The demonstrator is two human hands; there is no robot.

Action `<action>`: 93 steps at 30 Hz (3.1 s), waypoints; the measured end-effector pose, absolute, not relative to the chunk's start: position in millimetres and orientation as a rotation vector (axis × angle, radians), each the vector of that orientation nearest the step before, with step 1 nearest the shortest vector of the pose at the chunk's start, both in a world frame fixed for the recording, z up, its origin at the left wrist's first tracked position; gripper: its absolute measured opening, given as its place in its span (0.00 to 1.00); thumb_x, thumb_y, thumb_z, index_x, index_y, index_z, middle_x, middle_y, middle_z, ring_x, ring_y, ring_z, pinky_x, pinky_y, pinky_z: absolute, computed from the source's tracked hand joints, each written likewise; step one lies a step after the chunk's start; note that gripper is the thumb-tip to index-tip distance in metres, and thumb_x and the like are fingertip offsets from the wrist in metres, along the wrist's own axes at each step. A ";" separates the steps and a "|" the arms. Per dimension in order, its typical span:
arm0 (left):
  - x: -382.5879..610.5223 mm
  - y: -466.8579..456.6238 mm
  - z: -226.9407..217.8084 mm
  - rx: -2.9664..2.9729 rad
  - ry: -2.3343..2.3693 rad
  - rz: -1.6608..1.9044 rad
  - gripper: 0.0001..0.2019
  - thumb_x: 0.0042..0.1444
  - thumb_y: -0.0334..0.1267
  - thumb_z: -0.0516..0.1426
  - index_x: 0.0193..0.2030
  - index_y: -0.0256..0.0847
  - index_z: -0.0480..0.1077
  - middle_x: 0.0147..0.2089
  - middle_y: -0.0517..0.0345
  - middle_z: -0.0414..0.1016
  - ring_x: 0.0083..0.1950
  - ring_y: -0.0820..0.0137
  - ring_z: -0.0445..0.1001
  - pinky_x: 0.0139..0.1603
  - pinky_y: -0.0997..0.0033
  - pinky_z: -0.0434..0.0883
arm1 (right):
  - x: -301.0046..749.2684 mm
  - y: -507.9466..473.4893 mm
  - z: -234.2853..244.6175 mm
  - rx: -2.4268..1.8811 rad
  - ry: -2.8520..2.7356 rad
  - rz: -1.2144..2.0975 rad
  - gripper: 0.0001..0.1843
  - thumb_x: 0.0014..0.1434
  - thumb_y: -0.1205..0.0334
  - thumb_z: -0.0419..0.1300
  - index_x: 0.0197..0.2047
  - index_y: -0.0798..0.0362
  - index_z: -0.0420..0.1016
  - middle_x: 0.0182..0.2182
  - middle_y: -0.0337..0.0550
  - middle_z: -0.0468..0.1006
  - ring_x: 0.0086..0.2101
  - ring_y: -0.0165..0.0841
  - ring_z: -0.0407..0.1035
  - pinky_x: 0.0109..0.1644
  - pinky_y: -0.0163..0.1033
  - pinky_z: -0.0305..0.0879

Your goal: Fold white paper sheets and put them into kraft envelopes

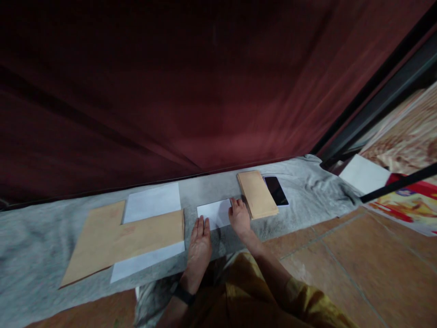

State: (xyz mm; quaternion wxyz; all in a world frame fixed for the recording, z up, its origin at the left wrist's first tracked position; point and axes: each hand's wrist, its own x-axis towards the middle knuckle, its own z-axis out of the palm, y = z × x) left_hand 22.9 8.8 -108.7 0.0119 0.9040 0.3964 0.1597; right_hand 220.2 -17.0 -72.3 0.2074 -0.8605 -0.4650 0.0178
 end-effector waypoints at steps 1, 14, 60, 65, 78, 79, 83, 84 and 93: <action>24.0 7.7 -108.4 2.812 1.243 0.501 0.29 0.60 0.21 0.47 0.69 0.30 0.64 0.73 0.35 0.62 0.75 0.54 0.58 0.70 0.50 0.66 | 216.1 -17.0 -70.9 -2.354 -1.346 0.023 0.24 0.66 0.70 0.52 0.64 0.56 0.71 0.51 0.56 0.78 0.51 0.44 0.72 0.57 0.46 0.68; 27.5 -1.3 -106.8 2.771 1.266 0.513 0.25 0.65 0.28 0.46 0.67 0.23 0.65 0.71 0.30 0.64 0.74 0.51 0.60 0.71 0.49 0.64 | 181.9 -7.4 -88.7 -1.936 -1.921 0.115 0.23 0.74 0.57 0.50 0.68 0.50 0.68 0.70 0.44 0.64 0.68 0.38 0.59 0.73 0.50 0.52; 62.3 28.3 -97.0 2.563 1.417 0.678 0.32 0.70 0.48 0.45 0.71 0.24 0.59 0.73 0.32 0.60 0.76 0.50 0.56 0.74 0.45 0.56 | 239.0 32.3 -40.6 -2.453 -1.722 0.354 0.20 0.64 0.62 0.58 0.58 0.53 0.75 0.56 0.54 0.76 0.56 0.44 0.68 0.59 0.48 0.63; 56.8 29.8 -96.9 2.444 1.369 0.724 0.29 0.71 0.44 0.43 0.72 0.29 0.58 0.74 0.35 0.59 0.76 0.53 0.56 0.74 0.45 0.57 | 243.7 37.1 -30.5 -2.377 -1.786 0.425 0.11 0.62 0.69 0.59 0.45 0.54 0.81 0.46 0.51 0.80 0.52 0.41 0.71 0.56 0.42 0.65; 25.3 12.7 -65.8 2.261 1.182 1.251 0.34 0.69 0.38 0.52 0.78 0.44 0.43 0.79 0.41 0.49 0.79 0.55 0.49 0.75 0.45 0.55 | 227.1 -49.3 -37.9 -1.447 -1.900 -0.093 0.12 0.72 0.69 0.52 0.47 0.49 0.77 0.48 0.45 0.81 0.51 0.36 0.73 0.63 0.48 0.66; 21.7 12.3 -68.8 2.388 1.124 1.170 0.31 0.68 0.35 0.52 0.76 0.44 0.49 0.78 0.43 0.52 0.78 0.55 0.50 0.75 0.44 0.56 | 226.2 -57.9 -47.7 -1.432 -1.916 -0.080 0.12 0.72 0.69 0.52 0.46 0.50 0.77 0.48 0.45 0.81 0.51 0.36 0.73 0.63 0.48 0.66; 13.2 11.0 -88.0 2.756 0.922 0.750 0.25 0.65 0.26 0.48 0.67 0.41 0.67 0.73 0.45 0.64 0.75 0.57 0.59 0.74 0.47 0.60 | 226.3 -83.4 -76.8 -1.512 -1.966 -0.001 0.14 0.70 0.71 0.52 0.47 0.50 0.78 0.48 0.46 0.82 0.51 0.36 0.74 0.64 0.48 0.67; 12.9 10.5 -92.3 2.794 0.900 0.671 0.24 0.65 0.25 0.48 0.66 0.39 0.68 0.71 0.45 0.66 0.74 0.58 0.62 0.73 0.49 0.62 | 226.9 -87.8 -79.9 -1.543 -1.966 0.020 0.14 0.70 0.71 0.52 0.47 0.50 0.78 0.48 0.46 0.82 0.51 0.37 0.74 0.64 0.49 0.67; 13.1 5.5 -85.2 2.783 0.881 0.482 0.23 0.64 0.28 0.50 0.65 0.38 0.70 0.69 0.45 0.70 0.71 0.58 0.66 0.71 0.51 0.66 | 217.4 -82.1 -68.8 -1.706 -1.667 0.264 0.16 0.70 0.66 0.51 0.53 0.49 0.78 0.52 0.46 0.81 0.52 0.36 0.75 0.60 0.45 0.71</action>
